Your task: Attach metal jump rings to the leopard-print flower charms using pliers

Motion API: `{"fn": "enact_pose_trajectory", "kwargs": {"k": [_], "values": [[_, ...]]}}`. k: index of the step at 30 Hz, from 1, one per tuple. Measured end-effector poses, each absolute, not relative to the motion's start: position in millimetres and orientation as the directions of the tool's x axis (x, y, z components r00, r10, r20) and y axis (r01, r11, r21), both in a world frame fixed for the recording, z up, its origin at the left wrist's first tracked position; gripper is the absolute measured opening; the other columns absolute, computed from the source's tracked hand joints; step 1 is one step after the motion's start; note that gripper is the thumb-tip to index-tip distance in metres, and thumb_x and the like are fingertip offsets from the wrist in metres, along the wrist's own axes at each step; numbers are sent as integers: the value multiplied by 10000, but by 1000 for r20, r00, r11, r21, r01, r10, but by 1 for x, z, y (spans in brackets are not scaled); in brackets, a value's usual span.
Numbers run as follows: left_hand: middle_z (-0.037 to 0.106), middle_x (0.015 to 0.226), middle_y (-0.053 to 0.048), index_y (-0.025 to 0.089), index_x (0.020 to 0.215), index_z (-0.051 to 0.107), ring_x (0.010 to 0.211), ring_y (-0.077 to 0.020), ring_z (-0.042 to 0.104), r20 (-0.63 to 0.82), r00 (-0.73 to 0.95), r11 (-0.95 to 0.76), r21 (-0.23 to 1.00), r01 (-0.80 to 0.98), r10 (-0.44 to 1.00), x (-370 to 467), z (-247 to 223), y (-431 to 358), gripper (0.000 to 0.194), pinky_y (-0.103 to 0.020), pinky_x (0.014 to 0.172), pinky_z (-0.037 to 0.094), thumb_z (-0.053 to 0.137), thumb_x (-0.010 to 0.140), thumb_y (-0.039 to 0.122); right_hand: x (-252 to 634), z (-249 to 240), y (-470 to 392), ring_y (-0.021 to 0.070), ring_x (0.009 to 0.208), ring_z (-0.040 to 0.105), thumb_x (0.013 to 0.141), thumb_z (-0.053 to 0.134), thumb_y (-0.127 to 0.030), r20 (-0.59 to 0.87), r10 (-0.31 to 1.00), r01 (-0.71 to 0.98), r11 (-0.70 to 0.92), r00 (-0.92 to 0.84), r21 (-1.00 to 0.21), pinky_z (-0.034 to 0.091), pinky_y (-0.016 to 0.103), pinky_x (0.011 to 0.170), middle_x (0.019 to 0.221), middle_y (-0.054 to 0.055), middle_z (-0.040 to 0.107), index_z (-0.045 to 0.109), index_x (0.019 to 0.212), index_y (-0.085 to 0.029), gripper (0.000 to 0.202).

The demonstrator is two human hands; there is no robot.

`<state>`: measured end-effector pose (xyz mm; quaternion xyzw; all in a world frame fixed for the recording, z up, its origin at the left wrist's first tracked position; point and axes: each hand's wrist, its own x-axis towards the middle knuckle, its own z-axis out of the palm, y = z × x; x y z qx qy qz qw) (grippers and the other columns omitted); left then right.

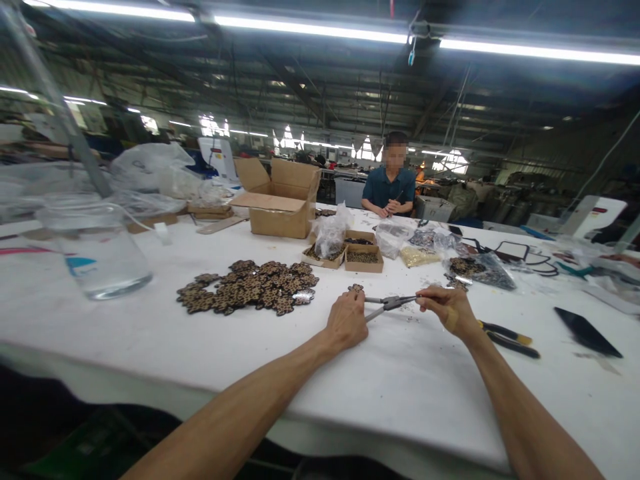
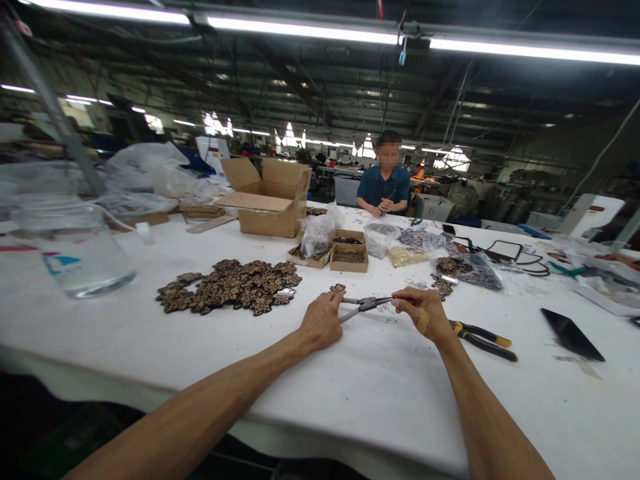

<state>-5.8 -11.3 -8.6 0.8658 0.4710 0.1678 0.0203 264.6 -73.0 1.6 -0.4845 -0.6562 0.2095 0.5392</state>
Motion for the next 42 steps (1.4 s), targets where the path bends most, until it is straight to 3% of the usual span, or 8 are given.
{"fn": "enact_pose_trajectory", "kwargs": {"k": [7,29,36,42], "values": [[582,1207,-150,160,1288,516,1115,-300,557,260,496,-551,218,806,829,-6,-7,-13,634,-410,983,457,632,665,135,265,1,-72,197,629,659,798,760,-451,492,868,422,425,61,-801,546,308,602,683,40,713,792,900,-208,266],[594,1175,-169,130,1269,534,1066,-304,569,283,516,-574,182,798,808,-6,-13,-9,592,-407,910,480,628,685,142,265,0,-73,194,637,660,794,774,-431,489,869,421,419,69,-804,542,308,618,686,37,717,799,909,-208,252],[654,998,-129,151,1054,632,969,-276,622,266,538,-581,120,805,800,-7,-11,-9,294,-381,833,499,527,784,104,267,5,-75,203,682,677,807,760,-458,530,839,401,446,124,-800,568,341,695,714,37,729,794,972,-200,309],[653,1043,-135,136,1021,623,1022,-271,597,301,524,-567,73,820,796,-5,-13,-6,275,-364,847,498,547,763,77,296,5,-78,231,709,712,761,804,-471,440,859,371,332,261,-867,578,341,675,806,89,759,779,996,-158,392]]}}
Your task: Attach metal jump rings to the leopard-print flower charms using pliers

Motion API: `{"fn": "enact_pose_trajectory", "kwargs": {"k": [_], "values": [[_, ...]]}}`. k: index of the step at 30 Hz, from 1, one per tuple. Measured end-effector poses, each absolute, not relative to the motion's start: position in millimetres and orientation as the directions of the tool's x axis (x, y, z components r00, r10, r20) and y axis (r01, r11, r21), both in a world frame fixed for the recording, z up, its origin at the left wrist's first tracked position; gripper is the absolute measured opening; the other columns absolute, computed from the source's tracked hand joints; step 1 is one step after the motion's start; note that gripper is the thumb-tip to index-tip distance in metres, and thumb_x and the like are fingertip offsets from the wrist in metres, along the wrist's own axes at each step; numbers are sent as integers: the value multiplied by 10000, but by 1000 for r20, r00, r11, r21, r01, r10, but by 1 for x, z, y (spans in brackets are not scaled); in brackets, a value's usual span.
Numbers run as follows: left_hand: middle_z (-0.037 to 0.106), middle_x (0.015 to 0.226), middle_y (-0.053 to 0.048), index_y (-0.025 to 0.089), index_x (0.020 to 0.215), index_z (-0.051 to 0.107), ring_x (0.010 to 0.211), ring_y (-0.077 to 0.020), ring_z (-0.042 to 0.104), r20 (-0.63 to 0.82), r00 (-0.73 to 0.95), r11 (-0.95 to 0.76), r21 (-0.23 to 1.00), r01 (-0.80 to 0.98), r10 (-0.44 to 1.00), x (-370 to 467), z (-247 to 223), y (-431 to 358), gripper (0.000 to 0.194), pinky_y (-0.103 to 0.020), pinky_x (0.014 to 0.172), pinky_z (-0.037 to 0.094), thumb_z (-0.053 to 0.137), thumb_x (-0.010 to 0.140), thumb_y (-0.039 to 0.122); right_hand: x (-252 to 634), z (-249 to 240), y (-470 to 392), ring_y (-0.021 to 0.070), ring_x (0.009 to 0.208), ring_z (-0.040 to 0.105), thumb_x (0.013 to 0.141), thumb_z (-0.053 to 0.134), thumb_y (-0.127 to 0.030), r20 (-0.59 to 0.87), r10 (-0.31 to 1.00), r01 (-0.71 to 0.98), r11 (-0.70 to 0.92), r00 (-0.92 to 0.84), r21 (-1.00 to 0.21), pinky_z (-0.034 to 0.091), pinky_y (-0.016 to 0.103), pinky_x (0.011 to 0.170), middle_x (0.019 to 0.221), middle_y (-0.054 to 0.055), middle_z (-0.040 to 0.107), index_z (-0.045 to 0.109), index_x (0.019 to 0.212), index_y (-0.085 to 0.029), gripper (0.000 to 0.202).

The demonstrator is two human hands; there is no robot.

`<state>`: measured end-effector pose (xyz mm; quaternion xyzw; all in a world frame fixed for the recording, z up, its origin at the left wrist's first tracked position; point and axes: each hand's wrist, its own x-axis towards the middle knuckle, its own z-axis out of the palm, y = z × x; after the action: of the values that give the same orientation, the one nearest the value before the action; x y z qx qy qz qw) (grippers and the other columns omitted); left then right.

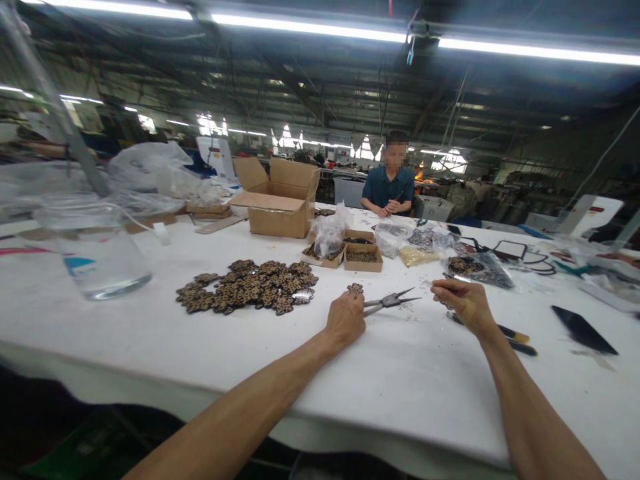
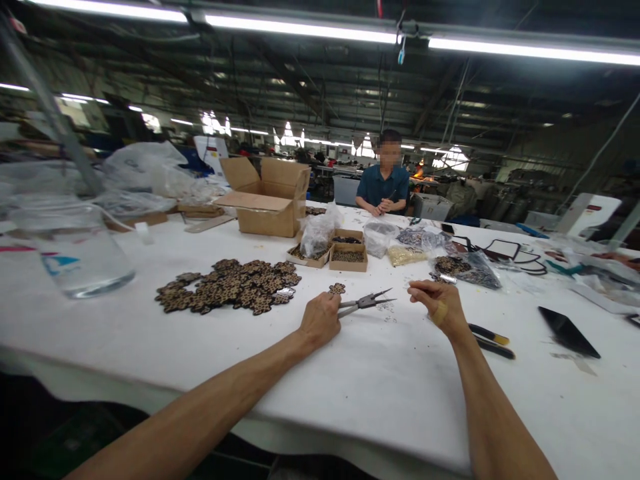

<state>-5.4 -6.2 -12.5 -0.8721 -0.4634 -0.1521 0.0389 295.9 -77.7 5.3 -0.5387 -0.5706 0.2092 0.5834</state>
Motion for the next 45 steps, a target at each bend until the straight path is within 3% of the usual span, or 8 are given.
{"fn": "enact_pose_trajectory", "kwargs": {"k": [5,13,19,23,30,35,38,45], "values": [[639,1078,-131,142,1006,617,1077,-267,563,283,532,-570,68,819,798,-5,-13,-6,253,-365,841,501,521,788,56,305,-9,-70,245,755,720,739,818,-476,368,890,328,274,271,-904,596,368,715,889,111,763,765,1035,-152,442],[641,1064,-128,138,1012,623,1070,-262,558,291,559,-600,68,797,776,-4,-12,-10,263,-352,825,514,504,798,44,278,-30,-60,256,938,703,647,897,-350,281,959,144,285,-48,-948,600,411,840,1104,107,734,693,1237,-208,640],[637,1069,-136,131,1027,625,1074,-267,554,278,576,-615,77,784,769,-5,-13,-9,275,-368,837,519,499,797,50,261,-19,-65,247,766,722,697,864,-419,310,951,190,305,-4,-933,612,386,739,838,74,754,779,998,-187,389],[639,1066,-137,130,1020,632,1063,-262,558,272,571,-608,69,791,774,-5,-13,-8,275,-356,826,520,494,796,51,254,-12,-68,215,673,692,730,838,-447,324,946,233,313,14,-921,601,348,671,724,61,726,779,906,-161,340],[644,1042,-131,129,1002,640,1057,-265,560,283,598,-636,56,770,750,-3,-12,-9,263,-357,815,523,489,803,50,258,-16,-65,208,672,695,663,885,-405,286,958,181,277,28,-944,609,342,666,767,52,723,765,852,-160,332],[642,1033,-124,140,969,649,1045,-251,560,272,638,-674,59,736,721,-4,-9,-8,250,-341,826,510,497,794,47,259,-17,-67,212,693,705,719,838,-379,308,951,213,307,-27,-928,601,353,708,777,52,732,771,970,-166,336],[633,1026,-115,161,949,657,1042,-244,557,268,647,-684,67,727,714,-6,-5,-7,241,-339,829,504,507,792,57,257,-15,-68,220,698,711,725,818,-366,306,951,250,306,-41,-919,599,346,698,768,51,730,776,899,-164,270],[629,1011,-94,189,854,682,1030,-233,565,250,649,-687,104,720,718,-14,6,3,217,-327,829,478,520,784,61,277,-17,-65,238,662,696,736,782,-408,315,941,299,266,126,-916,590,382,661,691,60,722,781,909,-142,318]]}}
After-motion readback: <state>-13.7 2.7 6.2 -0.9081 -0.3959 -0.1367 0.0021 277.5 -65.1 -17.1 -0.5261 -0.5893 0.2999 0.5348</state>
